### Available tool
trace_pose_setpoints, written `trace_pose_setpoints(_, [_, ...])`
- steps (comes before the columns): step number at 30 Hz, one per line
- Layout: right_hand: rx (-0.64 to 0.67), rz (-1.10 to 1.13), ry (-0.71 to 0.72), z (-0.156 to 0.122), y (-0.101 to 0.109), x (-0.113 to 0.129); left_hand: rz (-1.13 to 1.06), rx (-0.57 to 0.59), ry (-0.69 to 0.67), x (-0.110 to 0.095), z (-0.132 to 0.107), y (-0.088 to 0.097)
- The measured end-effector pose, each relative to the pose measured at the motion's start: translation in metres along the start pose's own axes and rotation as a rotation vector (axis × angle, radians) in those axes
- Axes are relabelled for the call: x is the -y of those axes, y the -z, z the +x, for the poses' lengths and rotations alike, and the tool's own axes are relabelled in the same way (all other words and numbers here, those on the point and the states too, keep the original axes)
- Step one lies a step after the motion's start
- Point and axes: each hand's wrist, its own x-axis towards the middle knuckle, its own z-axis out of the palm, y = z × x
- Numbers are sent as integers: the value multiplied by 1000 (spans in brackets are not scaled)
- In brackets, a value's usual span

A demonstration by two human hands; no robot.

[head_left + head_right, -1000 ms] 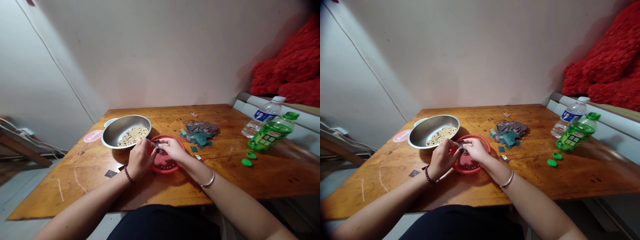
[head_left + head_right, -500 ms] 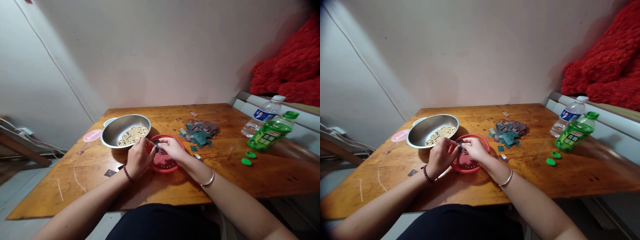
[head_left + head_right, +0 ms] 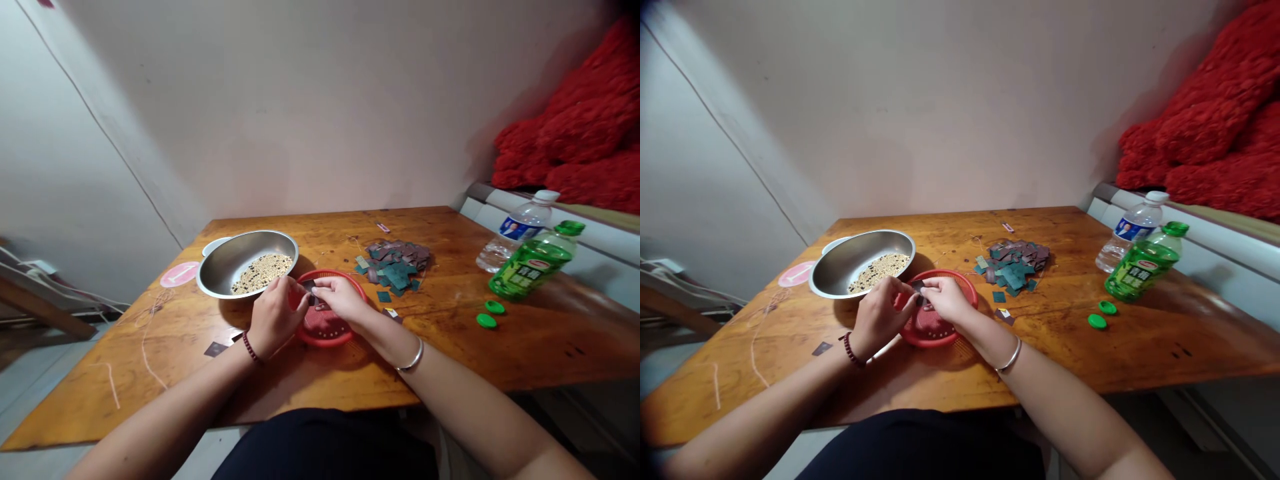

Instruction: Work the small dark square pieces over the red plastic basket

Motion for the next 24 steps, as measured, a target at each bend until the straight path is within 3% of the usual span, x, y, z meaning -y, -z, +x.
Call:
trace_pose_setpoints(20, [-82,11,36,1,3,0,-24,-79,-30,-1,2,2])
trace_pose_setpoints(24, [-111,53,33,1,3,-1,-98,-42,-11,0,1,1])
